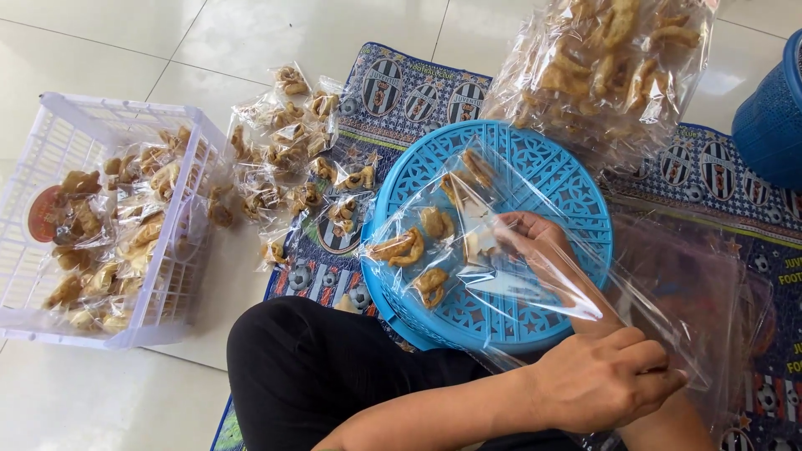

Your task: Packaging individual fried snacks into small plastic bags while sitting on the floor.

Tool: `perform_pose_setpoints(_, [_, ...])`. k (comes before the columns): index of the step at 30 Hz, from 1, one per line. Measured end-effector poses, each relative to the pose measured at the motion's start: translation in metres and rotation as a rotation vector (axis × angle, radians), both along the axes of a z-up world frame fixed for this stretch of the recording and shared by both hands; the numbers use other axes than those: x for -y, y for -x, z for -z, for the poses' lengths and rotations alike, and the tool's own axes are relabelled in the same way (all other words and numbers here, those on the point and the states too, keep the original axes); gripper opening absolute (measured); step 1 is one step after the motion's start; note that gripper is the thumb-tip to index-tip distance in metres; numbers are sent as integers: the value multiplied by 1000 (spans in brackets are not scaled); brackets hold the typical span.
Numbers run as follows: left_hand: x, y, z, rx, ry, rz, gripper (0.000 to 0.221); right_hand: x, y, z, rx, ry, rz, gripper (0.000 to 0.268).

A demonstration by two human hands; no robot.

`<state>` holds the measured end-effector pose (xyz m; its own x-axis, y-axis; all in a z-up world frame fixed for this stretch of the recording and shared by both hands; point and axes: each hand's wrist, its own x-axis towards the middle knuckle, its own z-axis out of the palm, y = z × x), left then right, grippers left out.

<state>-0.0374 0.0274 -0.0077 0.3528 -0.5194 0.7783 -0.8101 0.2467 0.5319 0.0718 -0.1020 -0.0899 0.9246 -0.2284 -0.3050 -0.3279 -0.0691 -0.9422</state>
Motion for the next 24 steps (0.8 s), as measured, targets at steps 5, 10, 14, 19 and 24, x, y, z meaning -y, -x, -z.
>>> perform_pose_setpoints(5, [-40, -41, 7, -60, -93, 72, 41, -13, -2, -13, -113, 27, 135, 25])
perform_pose_setpoints(10, [-107, -107, 28, -25, -319, -419, 48, -24, 5, 2, 192, -78, 188, 20])
perform_pose_setpoints(14, [-143, -116, 69, -133, -696, -547, 80, -40, 20, 6, 256, 76, 316, 20])
perform_pose_setpoints(19, [-142, -110, 79, -102, -675, -557, 85, -33, 37, -6, 386, 233, 204, 19])
perform_pose_setpoints(24, [-142, -110, 85, -65, -682, -545, 85, -50, 25, -10, 331, 320, 173, 26])
